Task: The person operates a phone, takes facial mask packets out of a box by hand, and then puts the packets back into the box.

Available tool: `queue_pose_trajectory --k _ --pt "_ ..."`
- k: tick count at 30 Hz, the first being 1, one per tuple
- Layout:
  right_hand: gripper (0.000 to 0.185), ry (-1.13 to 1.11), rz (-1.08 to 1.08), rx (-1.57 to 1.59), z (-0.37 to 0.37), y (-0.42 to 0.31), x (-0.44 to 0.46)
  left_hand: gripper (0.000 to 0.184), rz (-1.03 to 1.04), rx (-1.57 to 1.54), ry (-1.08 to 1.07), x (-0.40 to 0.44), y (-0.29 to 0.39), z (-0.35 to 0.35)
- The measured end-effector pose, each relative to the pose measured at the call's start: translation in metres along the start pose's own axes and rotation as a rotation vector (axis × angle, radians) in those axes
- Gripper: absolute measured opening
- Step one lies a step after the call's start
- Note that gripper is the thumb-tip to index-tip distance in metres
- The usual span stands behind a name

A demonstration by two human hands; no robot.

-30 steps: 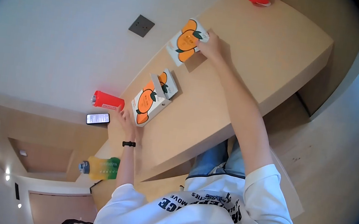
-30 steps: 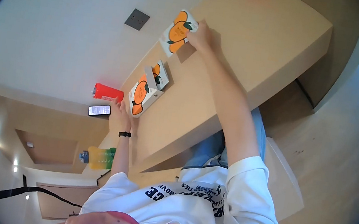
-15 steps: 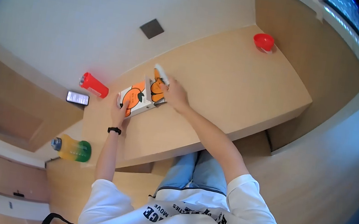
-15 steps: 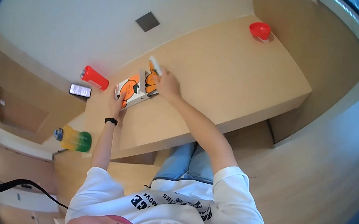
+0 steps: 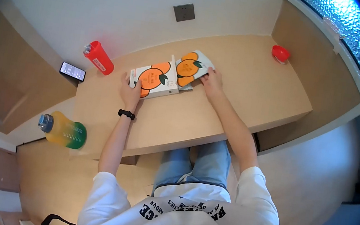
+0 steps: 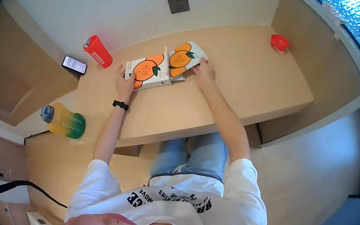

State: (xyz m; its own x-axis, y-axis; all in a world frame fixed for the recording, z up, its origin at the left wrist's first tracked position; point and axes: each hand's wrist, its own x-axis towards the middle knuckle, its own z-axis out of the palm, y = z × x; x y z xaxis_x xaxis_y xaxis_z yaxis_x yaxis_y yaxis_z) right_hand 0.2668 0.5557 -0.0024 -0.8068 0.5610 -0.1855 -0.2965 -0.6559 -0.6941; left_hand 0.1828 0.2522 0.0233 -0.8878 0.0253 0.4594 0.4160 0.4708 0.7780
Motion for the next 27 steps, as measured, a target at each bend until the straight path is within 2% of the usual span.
queue_pose_trajectory --k 3,6,8,11,14,17,20,23,26,27 --pt "0.032 0.031 -0.043 -0.031 -0.002 -0.008 -0.011 0.062 0.007 -0.051 -0.007 0.001 -0.003 0.001" --pt "0.030 -0.066 0.004 0.053 -0.002 0.005 -0.034 0.060 0.022 -0.071 -0.019 0.005 -0.014 0.001" --pt "0.026 -0.158 0.149 -0.289 0.006 0.010 -0.068 0.059 0.034 -0.054 -0.008 0.007 -0.027 0.006" --pt "0.024 -0.501 0.278 -0.728 0.023 -0.006 -0.096 0.058 -0.008 -0.097 -0.063 0.005 -0.007 -0.006" --pt "0.028 -0.261 0.059 -0.975 0.047 -0.039 -0.107 0.059 0.012 -0.062 -0.065 0.007 -0.019 -0.003" --pt "0.049 -0.183 -0.345 -1.277 0.036 -0.054 -0.084 0.063 0.065 0.086 0.013 0.007 -0.018 -0.001" --pt "0.058 -0.206 0.071 -1.234 0.028 -0.057 -0.038 0.066 0.098 0.149 -0.012 0.005 -0.014 -0.005" --pt "0.063 -0.323 0.112 -1.104 0.038 -0.035 -0.040 0.070 0.069 0.080 -0.034 0.006 -0.011 -0.006" --pt "0.061 -0.446 0.214 -0.810 0.055 -0.004 -0.046 0.075 0.000 0.039 -0.109 0.007 -0.003 -0.015" --pt "0.059 -0.454 0.227 -0.838 0.057 0.001 -0.042 0.075 0.031 -0.019 -0.086 0.008 -0.008 -0.012"
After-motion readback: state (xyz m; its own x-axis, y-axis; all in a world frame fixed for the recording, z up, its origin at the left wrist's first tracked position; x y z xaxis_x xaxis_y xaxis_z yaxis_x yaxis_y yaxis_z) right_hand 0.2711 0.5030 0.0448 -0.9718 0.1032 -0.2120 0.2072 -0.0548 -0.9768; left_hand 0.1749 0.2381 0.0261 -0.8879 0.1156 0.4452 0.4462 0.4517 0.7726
